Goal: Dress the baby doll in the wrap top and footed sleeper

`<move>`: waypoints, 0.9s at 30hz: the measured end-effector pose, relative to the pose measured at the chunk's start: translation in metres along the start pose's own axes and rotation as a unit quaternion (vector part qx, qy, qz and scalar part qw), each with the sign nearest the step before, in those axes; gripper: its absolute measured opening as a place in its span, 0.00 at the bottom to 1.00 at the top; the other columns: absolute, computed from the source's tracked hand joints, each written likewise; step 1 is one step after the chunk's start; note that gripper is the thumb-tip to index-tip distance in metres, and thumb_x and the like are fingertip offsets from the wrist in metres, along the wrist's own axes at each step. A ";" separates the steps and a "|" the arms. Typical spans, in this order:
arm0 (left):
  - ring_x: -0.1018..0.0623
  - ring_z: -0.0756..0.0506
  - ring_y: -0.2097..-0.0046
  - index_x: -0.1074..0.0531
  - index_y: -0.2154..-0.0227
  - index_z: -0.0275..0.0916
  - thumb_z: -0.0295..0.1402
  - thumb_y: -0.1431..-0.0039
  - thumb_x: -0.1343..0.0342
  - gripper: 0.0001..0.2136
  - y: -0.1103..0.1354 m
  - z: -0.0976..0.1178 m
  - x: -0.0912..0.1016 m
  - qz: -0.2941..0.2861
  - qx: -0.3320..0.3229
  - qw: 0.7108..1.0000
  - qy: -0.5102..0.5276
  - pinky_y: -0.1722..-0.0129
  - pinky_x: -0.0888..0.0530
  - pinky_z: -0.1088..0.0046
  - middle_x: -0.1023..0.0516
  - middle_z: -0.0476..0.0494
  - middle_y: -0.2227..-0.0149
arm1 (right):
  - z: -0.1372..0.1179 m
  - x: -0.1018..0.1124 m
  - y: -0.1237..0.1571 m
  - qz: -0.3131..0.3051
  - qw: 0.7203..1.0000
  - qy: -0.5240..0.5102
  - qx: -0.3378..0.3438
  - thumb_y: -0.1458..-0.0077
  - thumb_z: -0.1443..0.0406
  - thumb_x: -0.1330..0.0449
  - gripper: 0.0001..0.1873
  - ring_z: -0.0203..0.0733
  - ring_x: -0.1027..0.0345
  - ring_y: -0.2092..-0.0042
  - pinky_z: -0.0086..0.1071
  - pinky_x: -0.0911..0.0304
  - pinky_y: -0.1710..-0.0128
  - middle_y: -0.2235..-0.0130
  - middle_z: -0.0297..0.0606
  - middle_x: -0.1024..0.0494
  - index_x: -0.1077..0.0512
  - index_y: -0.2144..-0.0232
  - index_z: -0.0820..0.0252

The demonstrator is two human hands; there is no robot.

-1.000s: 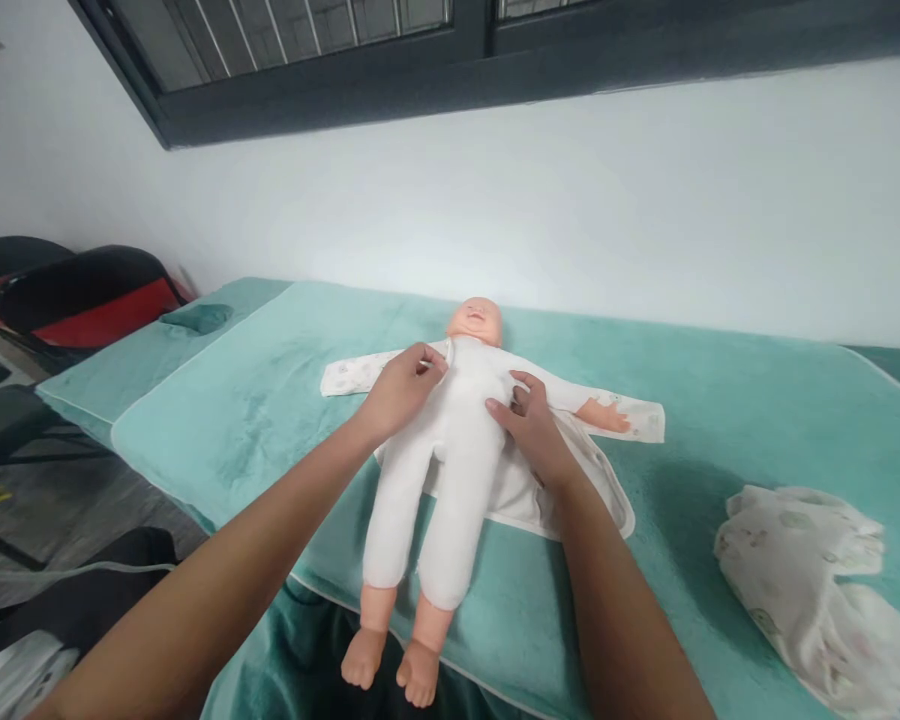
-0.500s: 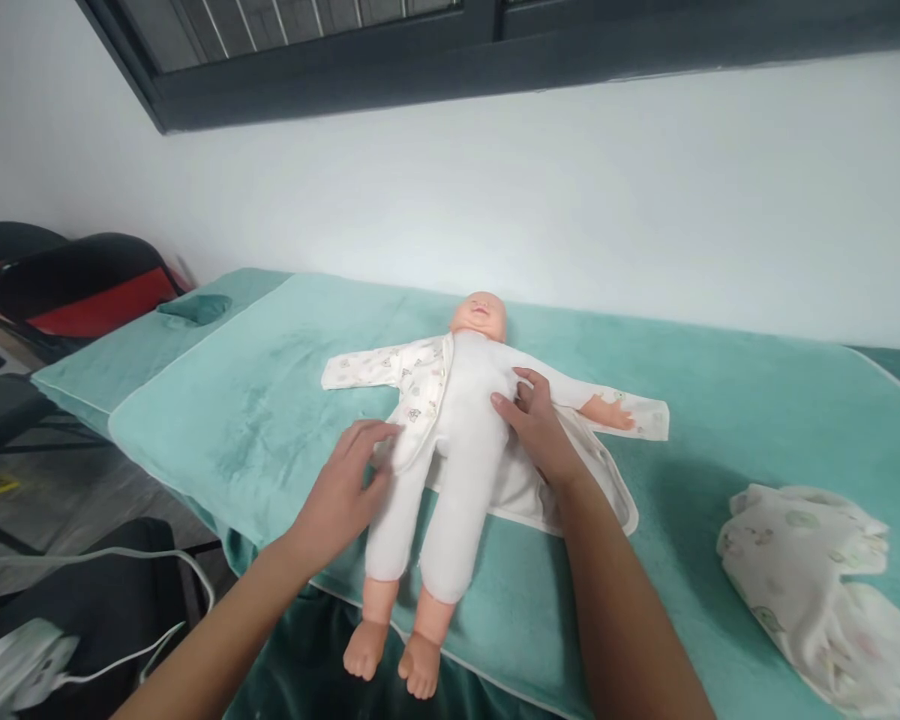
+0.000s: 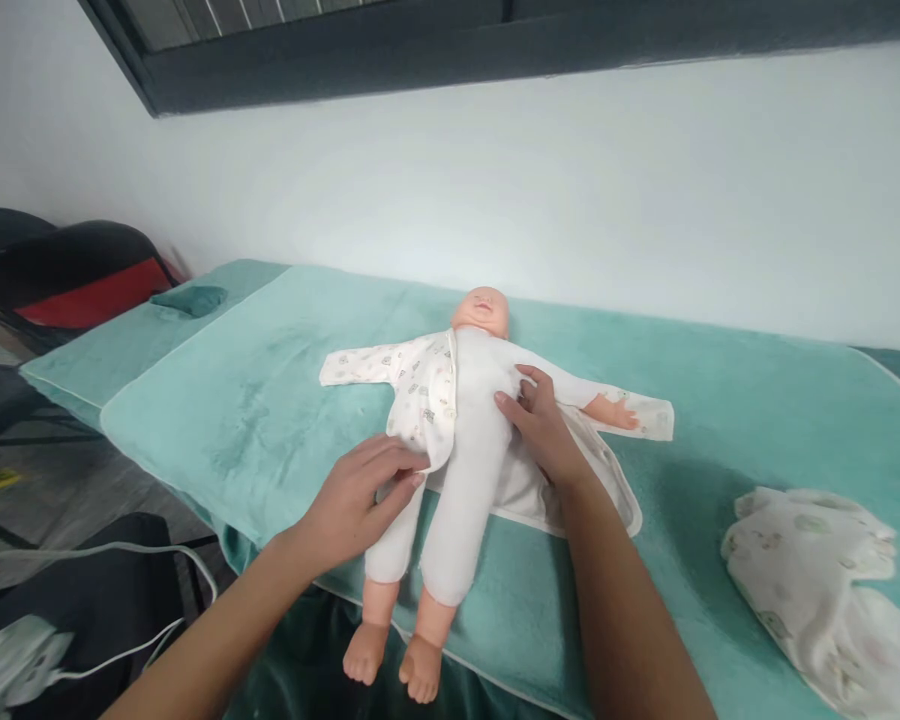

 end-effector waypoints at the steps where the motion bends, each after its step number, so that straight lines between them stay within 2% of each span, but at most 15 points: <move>1: 0.25 0.46 0.62 0.27 0.63 0.43 0.32 0.34 0.52 0.08 -0.005 -0.002 0.000 -0.011 0.015 1.000 0.025 0.59 0.27 0.67 0.23 0.46 0.66 | 0.000 0.000 0.000 0.001 1.000 0.005 0.000 0.49 0.49 0.37 0.33 0.45 0.29 0.55 0.39 0.30 0.56 0.57 0.35 0.27 0.44 0.45 0.46; 3: 0.25 0.47 0.64 0.27 0.65 0.43 0.34 0.34 0.51 0.08 -0.021 -0.012 0.002 0.010 0.065 0.996 0.059 0.62 0.27 0.70 0.23 0.47 0.66 | -0.001 0.000 0.000 0.001 1.000 0.007 0.000 0.50 0.49 0.37 0.33 0.46 0.30 0.54 0.39 0.30 0.55 0.56 0.36 0.27 0.44 0.45 0.47; 5: 0.24 0.47 0.62 0.27 0.63 0.42 0.35 0.35 0.50 0.07 -0.043 -0.025 0.005 0.056 0.107 0.991 0.058 0.60 0.27 0.69 0.22 0.47 0.63 | -0.003 -0.001 0.001 -0.003 1.000 -0.002 0.000 0.50 0.49 0.37 0.34 0.46 0.30 0.53 0.39 0.30 0.55 0.56 0.36 0.26 0.44 0.46 0.47; 7: 0.24 0.44 0.56 0.28 0.59 0.41 0.35 0.36 0.49 0.08 -0.071 -0.032 0.004 0.081 0.112 0.990 0.034 0.53 0.28 0.66 0.22 0.44 0.58 | -0.006 -0.003 0.003 -0.008 1.000 -0.012 0.001 0.51 0.49 0.36 0.33 0.46 0.30 0.54 0.39 0.30 0.56 0.56 0.35 0.26 0.44 0.47 0.47; 9: 0.26 0.41 0.48 0.29 0.53 0.40 0.34 0.36 0.49 0.11 -0.099 -0.032 -0.002 0.078 0.100 0.992 -0.003 0.46 0.31 0.62 0.22 0.41 0.51 | -0.008 -0.004 0.005 -0.012 1.000 -0.021 0.002 0.52 0.49 0.35 0.32 0.45 0.30 0.55 0.38 0.30 0.57 0.57 0.34 0.26 0.44 0.50 0.47; 12: 0.29 0.39 0.42 0.32 0.46 0.37 0.33 0.33 0.56 0.16 -0.131 -0.018 -0.019 0.022 0.063 0.997 -0.025 0.42 0.34 0.60 0.25 0.37 0.45 | -0.010 -0.002 0.007 -0.004 1.000 -0.007 -0.002 0.52 0.48 0.35 0.29 0.42 0.32 0.60 0.34 0.32 0.62 0.62 0.32 0.28 0.43 0.56 0.49; 15: 0.27 0.41 0.43 0.33 0.44 0.39 0.32 0.32 0.59 0.18 -0.149 0.002 -0.037 -0.069 0.016 0.997 -0.010 0.44 0.32 0.63 0.25 0.40 0.44 | -0.010 0.002 0.007 0.013 0.999 0.033 -0.001 0.52 0.48 0.35 0.25 0.42 0.34 0.61 0.32 0.34 0.64 0.65 0.31 0.31 0.42 0.59 0.50; 17: 0.27 0.42 0.44 0.33 0.44 0.41 0.31 0.33 0.59 0.18 -0.158 0.012 -0.045 -0.103 -0.001 0.995 -0.013 0.47 0.30 0.64 0.25 0.42 0.44 | -0.012 0.002 0.006 0.004 0.999 0.041 0.017 0.51 0.50 0.36 0.22 0.43 0.34 0.57 0.35 0.33 0.60 0.62 0.33 0.29 0.39 0.61 0.52; 20: 0.27 0.42 0.45 0.33 0.44 0.40 0.32 0.35 0.55 0.18 -0.175 0.024 -0.059 -0.137 -0.031 0.988 -0.058 0.49 0.30 0.64 0.25 0.41 0.45 | -0.017 -0.006 0.007 -0.060 0.997 0.005 0.056 0.49 0.51 0.37 0.21 0.49 0.34 0.48 0.42 0.35 0.49 0.53 0.38 0.26 0.33 0.56 0.53; 22: 0.27 0.40 0.47 0.32 0.47 0.38 0.31 0.38 0.50 0.16 -0.188 0.034 -0.074 -0.170 -0.075 0.976 -0.117 0.50 0.30 0.62 0.24 0.39 0.48 | -0.018 -0.010 0.008 -0.103 0.992 -0.013 0.069 0.49 0.51 0.36 0.24 0.52 0.35 0.44 0.44 0.38 0.45 0.48 0.39 0.25 0.31 0.52 0.52; 24: 0.26 0.38 0.49 0.31 0.51 0.37 0.27 0.41 0.47 0.15 -0.199 0.041 -0.090 -0.204 -0.117 0.953 -0.191 0.50 0.32 0.59 0.23 0.38 0.52 | -0.016 -0.012 0.009 -0.133 0.988 0.000 0.074 0.51 0.52 0.34 0.25 0.54 0.34 0.43 0.45 0.39 0.43 0.48 0.39 0.24 0.28 0.52 0.51; 27: 0.24 0.38 0.55 0.31 0.53 0.38 0.23 0.44 0.46 0.15 -0.207 0.043 -0.105 -0.239 -0.137 0.923 -0.268 0.55 0.32 0.58 0.23 0.39 0.57 | -0.010 -0.007 0.006 -0.145 0.982 0.071 0.094 0.49 0.54 0.36 0.16 0.54 0.31 0.46 0.47 0.38 0.44 0.52 0.38 0.20 0.23 0.58 0.51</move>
Point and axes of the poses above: each hand's wrist, its own y-axis away from the middle knuckle, its own x-axis out of the back of the hand, z = x × y, the point moved 6 cm from there along -y, towards the middle knuckle
